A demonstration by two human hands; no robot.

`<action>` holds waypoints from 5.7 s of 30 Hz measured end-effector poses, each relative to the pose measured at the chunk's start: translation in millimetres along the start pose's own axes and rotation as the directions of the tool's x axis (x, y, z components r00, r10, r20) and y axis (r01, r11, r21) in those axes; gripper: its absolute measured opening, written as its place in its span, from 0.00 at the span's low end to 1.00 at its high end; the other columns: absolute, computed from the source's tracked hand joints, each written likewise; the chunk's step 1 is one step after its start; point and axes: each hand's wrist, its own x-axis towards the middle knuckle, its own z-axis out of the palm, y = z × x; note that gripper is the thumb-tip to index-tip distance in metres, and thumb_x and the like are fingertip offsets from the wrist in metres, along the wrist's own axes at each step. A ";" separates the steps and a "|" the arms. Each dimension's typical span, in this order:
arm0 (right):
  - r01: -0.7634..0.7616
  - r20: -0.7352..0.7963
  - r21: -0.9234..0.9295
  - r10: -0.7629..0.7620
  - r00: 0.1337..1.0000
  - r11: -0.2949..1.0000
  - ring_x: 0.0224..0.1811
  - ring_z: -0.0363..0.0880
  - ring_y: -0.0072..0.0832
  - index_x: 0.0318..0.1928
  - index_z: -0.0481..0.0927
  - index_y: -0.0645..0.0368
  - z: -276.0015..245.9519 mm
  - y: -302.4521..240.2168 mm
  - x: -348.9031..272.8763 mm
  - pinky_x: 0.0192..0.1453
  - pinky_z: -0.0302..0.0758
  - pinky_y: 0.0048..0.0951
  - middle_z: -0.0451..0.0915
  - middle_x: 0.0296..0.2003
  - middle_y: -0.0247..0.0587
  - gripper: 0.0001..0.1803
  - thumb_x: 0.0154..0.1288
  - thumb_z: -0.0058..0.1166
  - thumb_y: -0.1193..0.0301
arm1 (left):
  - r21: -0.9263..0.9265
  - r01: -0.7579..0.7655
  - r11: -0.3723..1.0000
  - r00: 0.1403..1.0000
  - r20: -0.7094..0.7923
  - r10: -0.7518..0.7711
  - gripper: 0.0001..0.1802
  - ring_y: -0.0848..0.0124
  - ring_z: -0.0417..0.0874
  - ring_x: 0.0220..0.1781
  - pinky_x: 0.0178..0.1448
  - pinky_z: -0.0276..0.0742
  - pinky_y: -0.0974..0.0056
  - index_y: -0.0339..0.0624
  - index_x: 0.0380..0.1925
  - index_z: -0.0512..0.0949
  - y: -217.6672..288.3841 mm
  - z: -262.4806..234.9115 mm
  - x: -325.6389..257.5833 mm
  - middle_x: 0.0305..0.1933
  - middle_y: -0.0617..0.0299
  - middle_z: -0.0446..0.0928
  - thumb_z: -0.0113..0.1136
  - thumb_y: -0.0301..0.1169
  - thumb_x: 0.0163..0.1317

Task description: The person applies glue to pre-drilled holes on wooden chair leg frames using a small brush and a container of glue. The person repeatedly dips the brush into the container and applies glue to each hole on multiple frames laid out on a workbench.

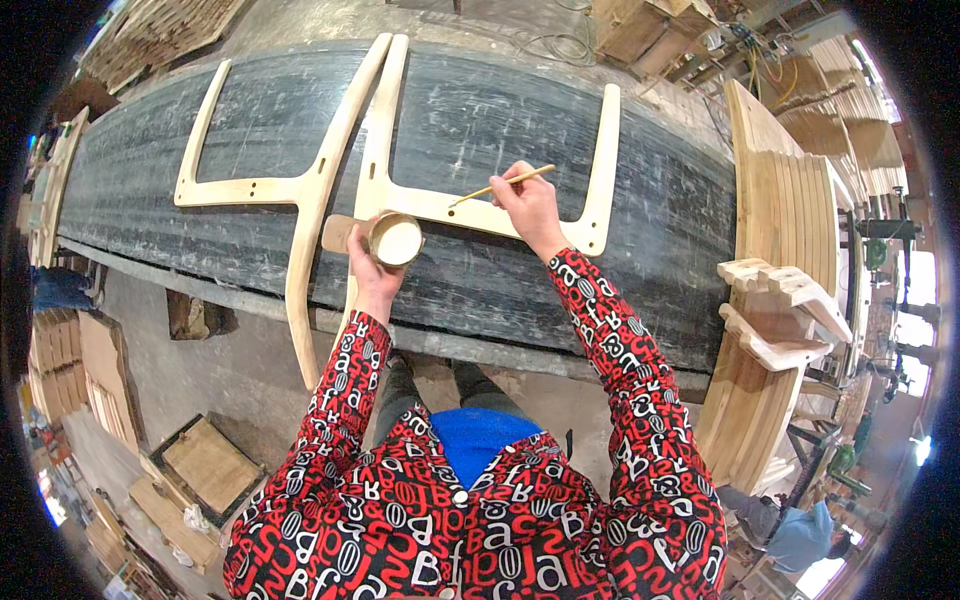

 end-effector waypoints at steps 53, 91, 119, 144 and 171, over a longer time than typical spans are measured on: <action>0.601 0.438 -0.381 -0.435 0.787 0.703 0.25 0.74 0.42 0.30 0.72 0.61 6.3 -6.9 -3.7 0.30 0.70 0.34 0.73 0.23 0.45 0.07 0.61 0.55 0.72 | 0.046 0.015 0.999 1.000 0.000 -0.015 0.24 0.62 0.79 0.51 0.54 0.77 0.55 0.50 0.51 0.71 -12.9 -3.6 -49.8 0.48 0.58 0.78 0.43 0.52 0.65; -0.096 -0.267 0.754 0.437 0.859 0.649 0.32 0.80 0.27 0.35 0.73 0.59 -148.3 82.7 -104.0 0.36 0.78 0.29 0.78 0.32 0.40 0.05 0.66 0.52 0.72 | 0.242 0.344 0.907 0.924 0.086 -0.373 0.24 0.63 0.76 0.55 0.58 0.74 0.54 0.48 0.51 0.71 -195.2 94.5 30.3 0.51 0.61 0.74 0.48 0.51 0.63; 0.034 -0.159 -0.388 -0.103 0.982 0.921 0.22 0.70 0.24 0.30 0.73 0.63 -145.4 72.4 -53.0 0.28 0.69 0.26 0.72 0.21 0.38 0.08 0.61 0.56 0.72 | 0.183 0.279 0.943 0.956 0.037 -0.290 0.25 0.63 0.79 0.52 0.54 0.77 0.55 0.47 0.50 0.72 -128.6 5.7 -14.7 0.49 0.60 0.77 0.49 0.52 0.62; 0.164 0.033 -0.369 -0.163 0.986 0.915 0.23 0.73 0.37 0.30 0.70 0.61 -134.2 65.8 -56.3 0.30 0.71 0.31 0.72 0.22 0.46 0.07 0.61 0.54 0.73 | 0.177 0.242 0.954 0.967 0.035 -0.252 0.25 0.61 0.78 0.53 0.56 0.75 0.54 0.47 0.51 0.70 -118.2 -9.1 -43.3 0.50 0.56 0.76 0.50 0.51 0.62; -0.571 -0.059 0.372 0.632 0.773 0.732 0.28 0.74 0.24 0.29 0.74 0.54 -160.1 132.1 3.9 0.35 0.71 0.33 0.73 0.23 0.27 0.11 0.66 0.46 0.62 | 0.076 0.224 0.972 0.970 0.081 -0.230 0.21 0.54 0.76 0.55 0.58 0.67 0.32 0.52 0.47 0.73 -84.8 -30.7 -55.8 0.49 0.57 0.76 0.48 0.52 0.63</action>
